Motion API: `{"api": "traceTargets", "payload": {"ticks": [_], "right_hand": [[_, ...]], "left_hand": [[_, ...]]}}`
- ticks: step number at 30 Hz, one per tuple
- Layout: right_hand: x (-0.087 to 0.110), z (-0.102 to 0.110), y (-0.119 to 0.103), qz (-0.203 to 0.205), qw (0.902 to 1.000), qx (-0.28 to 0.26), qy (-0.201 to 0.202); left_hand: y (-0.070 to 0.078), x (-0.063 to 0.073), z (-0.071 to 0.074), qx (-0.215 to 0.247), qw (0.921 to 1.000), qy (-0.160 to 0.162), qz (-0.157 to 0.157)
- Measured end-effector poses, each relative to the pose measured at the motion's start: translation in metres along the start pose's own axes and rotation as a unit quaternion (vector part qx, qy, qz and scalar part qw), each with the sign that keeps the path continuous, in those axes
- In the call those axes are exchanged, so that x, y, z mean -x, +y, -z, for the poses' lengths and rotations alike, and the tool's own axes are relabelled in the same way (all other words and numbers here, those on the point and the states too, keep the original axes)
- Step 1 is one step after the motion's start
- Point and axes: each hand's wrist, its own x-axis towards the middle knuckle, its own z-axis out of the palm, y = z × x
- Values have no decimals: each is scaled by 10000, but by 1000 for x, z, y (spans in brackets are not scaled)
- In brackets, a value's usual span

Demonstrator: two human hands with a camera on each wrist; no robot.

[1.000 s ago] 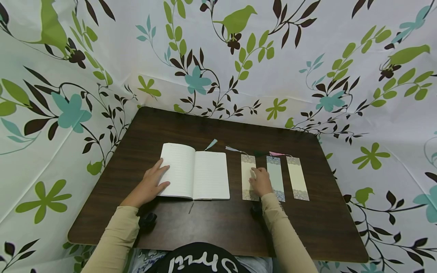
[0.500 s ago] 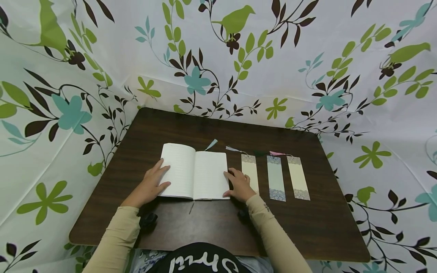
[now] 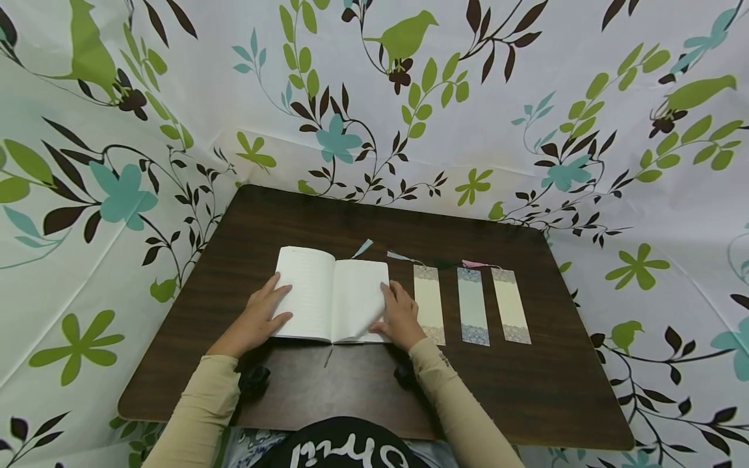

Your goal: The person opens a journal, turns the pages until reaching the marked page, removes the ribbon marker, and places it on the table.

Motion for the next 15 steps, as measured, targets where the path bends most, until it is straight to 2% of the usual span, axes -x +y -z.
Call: {"api": "traceTargets", "payload": {"ticks": [3,5,8,10,12,15], "right_hand": [[-2,-3,-9,-19,9992,-408,-3],[-2,-5,-17,75,9952,-963,-152],[-1,-7,-29,151,9762,-2079,-595],[-1,-9,-37,141,9614,-2610,-861],[-1,-11,-45,253,9547,-2767,-1064],[-2,-15,-54,817,9617,-2317,-1216]], "left_hand": [[0,0,0,7,10000,8,-29],[0,0,0,24,10000,27,-35],[0,1,-1,12,9999,62,-91],[0,2,-1,20,9999,60,-100],[0,2,-1,36,9999,67,-123],[0,2,-1,159,9997,97,-125]]}}
